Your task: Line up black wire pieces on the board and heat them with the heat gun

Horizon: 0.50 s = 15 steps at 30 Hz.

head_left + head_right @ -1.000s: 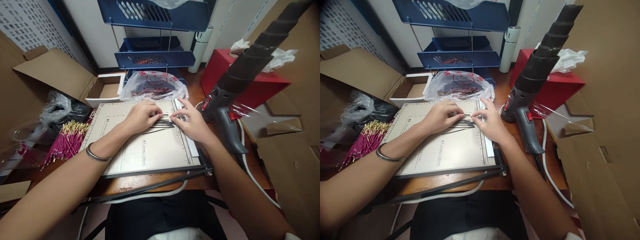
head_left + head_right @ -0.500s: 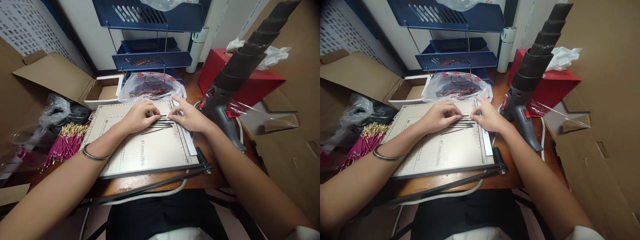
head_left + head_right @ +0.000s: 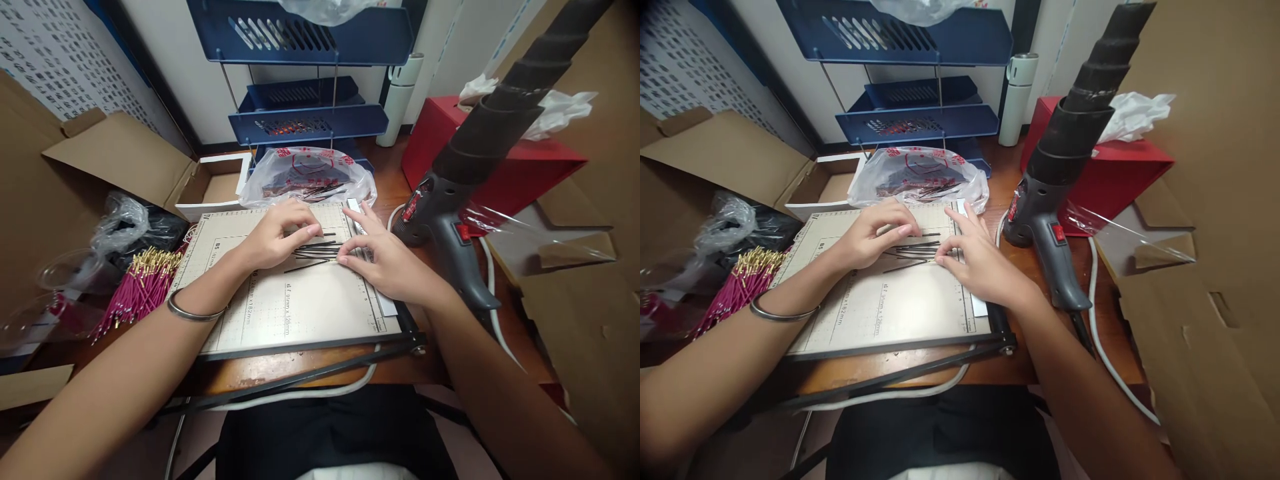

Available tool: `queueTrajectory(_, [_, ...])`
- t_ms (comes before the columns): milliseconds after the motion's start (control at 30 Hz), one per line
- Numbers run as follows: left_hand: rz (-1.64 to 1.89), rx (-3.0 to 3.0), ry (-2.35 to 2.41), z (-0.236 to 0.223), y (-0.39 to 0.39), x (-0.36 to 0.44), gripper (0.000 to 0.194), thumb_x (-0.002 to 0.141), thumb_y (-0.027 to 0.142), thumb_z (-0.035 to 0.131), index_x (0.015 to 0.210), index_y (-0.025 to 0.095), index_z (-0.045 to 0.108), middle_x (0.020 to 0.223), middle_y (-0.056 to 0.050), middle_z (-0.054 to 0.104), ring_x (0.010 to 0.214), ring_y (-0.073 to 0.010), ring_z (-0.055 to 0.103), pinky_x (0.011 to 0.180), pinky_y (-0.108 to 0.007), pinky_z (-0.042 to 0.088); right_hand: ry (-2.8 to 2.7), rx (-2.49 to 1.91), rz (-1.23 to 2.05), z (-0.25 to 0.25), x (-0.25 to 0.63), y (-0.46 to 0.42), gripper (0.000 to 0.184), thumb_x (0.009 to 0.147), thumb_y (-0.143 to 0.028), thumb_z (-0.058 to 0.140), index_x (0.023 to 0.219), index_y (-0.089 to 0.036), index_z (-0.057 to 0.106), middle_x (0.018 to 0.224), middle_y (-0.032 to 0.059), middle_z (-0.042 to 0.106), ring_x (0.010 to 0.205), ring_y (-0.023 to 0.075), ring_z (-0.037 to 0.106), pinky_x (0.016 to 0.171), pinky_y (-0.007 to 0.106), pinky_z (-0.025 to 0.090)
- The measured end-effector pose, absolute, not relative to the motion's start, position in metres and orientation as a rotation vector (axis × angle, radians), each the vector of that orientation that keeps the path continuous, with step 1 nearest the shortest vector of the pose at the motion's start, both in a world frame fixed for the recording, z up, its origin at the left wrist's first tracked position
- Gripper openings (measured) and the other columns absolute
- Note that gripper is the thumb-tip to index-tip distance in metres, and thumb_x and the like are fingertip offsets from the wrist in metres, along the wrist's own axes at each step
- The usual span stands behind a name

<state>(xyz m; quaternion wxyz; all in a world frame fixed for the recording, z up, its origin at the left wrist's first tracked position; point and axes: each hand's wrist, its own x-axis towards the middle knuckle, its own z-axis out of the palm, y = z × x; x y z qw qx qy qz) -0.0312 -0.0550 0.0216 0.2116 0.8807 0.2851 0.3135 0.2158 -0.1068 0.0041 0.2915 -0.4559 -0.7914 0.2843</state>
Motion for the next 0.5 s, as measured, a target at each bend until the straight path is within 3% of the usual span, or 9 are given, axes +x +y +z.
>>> queueTrajectory(133, [0.796, 2.415, 0.778, 0.026, -0.056, -0.035, 0.04, 0.105, 0.045, 0.05, 0.085, 0.022, 0.076, 0.089, -0.006, 0.076, 0.088, -0.0209, 0.063, 0.092, -0.039, 0.047, -2.154, -1.212, 0.723, -0.001, 0.213, -0.103, 0.012, 0.091, -0.026, 0.071, 0.082, -0.024, 0.079, 0.174, 0.0028, 0.04, 0.17, 0.0395, 0.005, 0.132, 0.076, 0.005])
queueTrajectory(333, [0.497, 2.659, 0.752, 0.03, -0.064, -0.034, 0.026, 0.093, 0.045, 0.069, 0.088, 0.021, 0.078, 0.086, -0.006, 0.074, 0.088, -0.0233, 0.056, 0.085, -0.04, 0.042, -2.109, -1.201, 0.674, -0.004, 0.212, -0.104, 0.004, 0.088, -0.026, 0.076, 0.085, -0.025, 0.079, 0.173, 0.0017, 0.041, 0.17, 0.0401, 0.009, 0.132, 0.077, 0.003])
queueTrajectory(500, [0.339, 2.801, 0.794, 0.033, -0.074, -0.029, 0.02, 0.094, 0.036, 0.067, 0.092, 0.019, 0.077, 0.088, -0.006, 0.073, 0.09, -0.0246, 0.055, 0.083, -0.04, 0.038, -2.093, -1.186, 0.663, -0.006, 0.213, -0.103, 0.003, 0.085, -0.024, 0.079, 0.086, -0.026, 0.08, 0.173, 0.0013, 0.042, 0.17, 0.0405, 0.012, 0.133, 0.075, 0.006])
